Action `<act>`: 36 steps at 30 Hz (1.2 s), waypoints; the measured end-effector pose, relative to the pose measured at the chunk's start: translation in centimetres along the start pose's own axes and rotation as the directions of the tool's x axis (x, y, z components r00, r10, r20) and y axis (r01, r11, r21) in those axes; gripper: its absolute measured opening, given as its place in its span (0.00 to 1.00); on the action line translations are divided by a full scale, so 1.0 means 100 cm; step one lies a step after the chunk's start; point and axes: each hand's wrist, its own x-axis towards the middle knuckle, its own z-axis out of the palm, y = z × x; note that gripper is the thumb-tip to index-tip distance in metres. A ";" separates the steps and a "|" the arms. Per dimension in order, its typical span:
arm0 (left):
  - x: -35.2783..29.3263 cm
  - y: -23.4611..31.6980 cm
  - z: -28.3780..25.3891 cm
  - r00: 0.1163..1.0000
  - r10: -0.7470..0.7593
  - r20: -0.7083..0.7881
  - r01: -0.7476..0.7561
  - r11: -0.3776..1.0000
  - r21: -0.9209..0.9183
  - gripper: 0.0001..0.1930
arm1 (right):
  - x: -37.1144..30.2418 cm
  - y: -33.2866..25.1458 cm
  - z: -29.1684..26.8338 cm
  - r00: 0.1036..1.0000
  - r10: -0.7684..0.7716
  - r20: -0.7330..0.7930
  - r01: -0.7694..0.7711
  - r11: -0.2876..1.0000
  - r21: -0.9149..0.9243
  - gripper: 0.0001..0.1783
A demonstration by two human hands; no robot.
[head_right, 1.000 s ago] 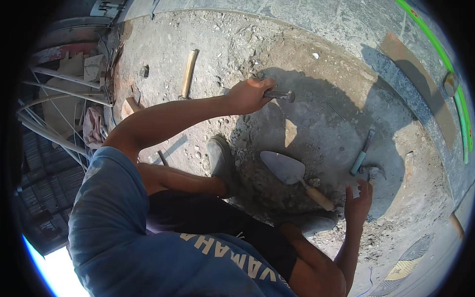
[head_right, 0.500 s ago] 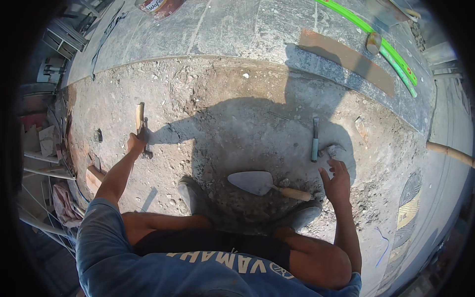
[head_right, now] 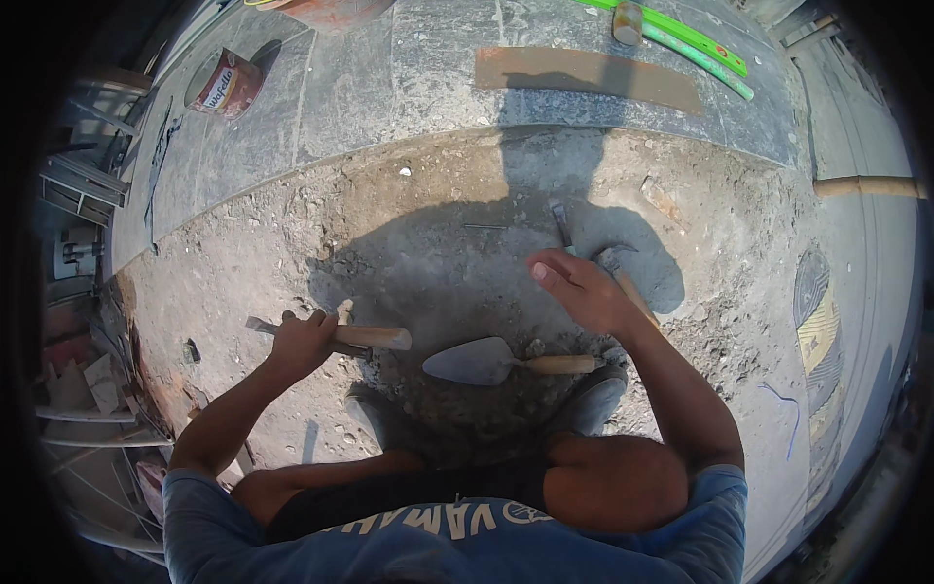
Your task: The person uses a small hand tool to scrape and shape the edge of a stone slab, then uses a hammer and chisel to chip away pieces of concrete and stone from a central point on the ground.
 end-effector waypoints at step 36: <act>0.201 0.119 0.020 0.604 0.020 -0.797 -0.628 0.627 -0.460 0.13 | -0.060 -0.016 0.031 0.674 -0.738 0.016 0.659 0.592 -0.463 0.18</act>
